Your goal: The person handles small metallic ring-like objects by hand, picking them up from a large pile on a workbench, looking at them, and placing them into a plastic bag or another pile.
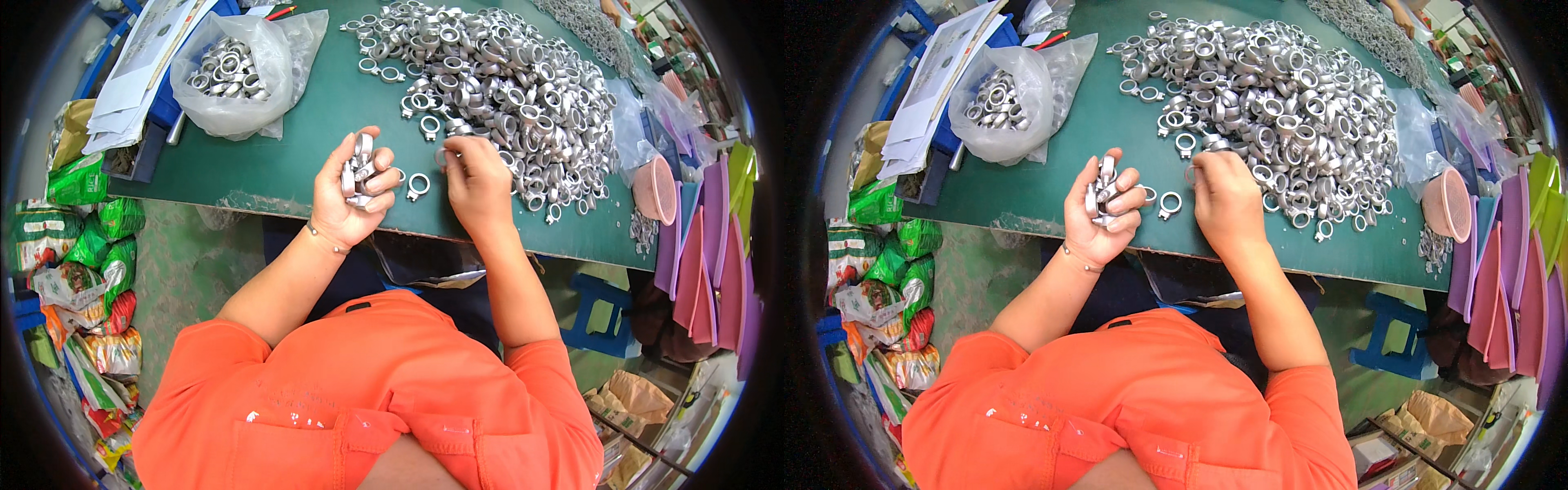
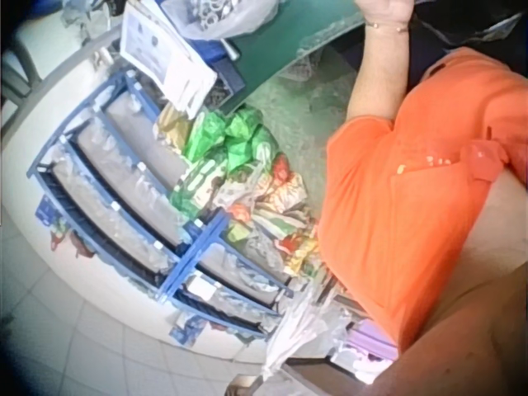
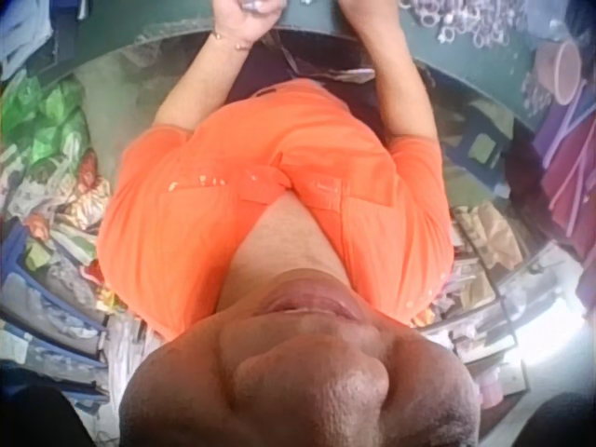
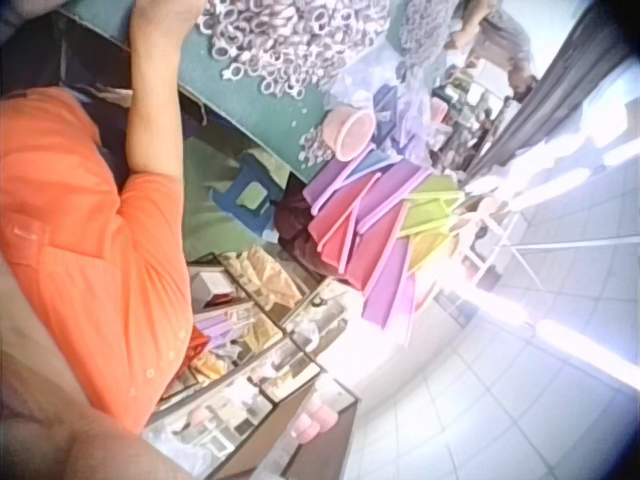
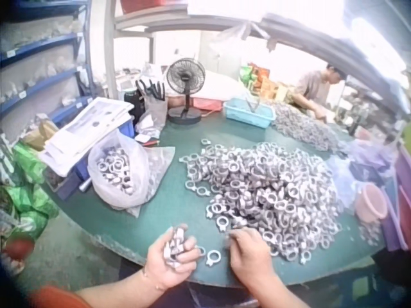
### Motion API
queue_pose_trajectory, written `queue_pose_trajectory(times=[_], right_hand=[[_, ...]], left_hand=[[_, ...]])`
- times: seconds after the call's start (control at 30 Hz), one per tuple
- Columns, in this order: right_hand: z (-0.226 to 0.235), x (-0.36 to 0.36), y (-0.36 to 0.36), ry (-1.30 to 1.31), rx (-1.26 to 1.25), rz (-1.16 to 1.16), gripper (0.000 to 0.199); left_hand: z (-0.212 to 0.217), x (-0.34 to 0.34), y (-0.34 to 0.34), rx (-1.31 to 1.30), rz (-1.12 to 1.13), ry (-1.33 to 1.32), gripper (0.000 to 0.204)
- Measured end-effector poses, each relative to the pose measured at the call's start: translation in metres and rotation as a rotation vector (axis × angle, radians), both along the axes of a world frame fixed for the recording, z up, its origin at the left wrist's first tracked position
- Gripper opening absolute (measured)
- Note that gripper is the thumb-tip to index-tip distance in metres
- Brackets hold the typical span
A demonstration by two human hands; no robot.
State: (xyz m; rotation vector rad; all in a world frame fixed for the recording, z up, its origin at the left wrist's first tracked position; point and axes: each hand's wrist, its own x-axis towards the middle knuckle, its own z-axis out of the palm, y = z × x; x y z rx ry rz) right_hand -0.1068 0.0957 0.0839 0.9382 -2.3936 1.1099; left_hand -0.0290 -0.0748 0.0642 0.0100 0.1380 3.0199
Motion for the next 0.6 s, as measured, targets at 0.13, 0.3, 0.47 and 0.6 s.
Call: queue_pose_trajectory(times=[0.13, 0.3, 0.47, 0.6], right_hand=[[0.011, 0.003, 0.018, -1.156, -0.592, 0.172, 0.015], [0.015, 0.016, 0.030, -1.350, -0.769, 0.412, 0.016], [0.016, 0.034, 0.053, -1.051, -0.370, 0.600, 0.016], [0.027, 0.042, 0.049, -0.429, 0.158, 0.258, 0.015]], left_hand=[[0.001, -0.002, 0.000, -0.019, 0.010, -0.012, 0.028], [-0.001, -0.002, 0.001, 0.047, 0.004, 0.025, 0.031], [0.001, 0.001, 0.000, 0.030, 0.010, 0.010, 0.030], [0.001, 0.000, 0.000, 0.012, 0.004, 0.016, 0.029]])
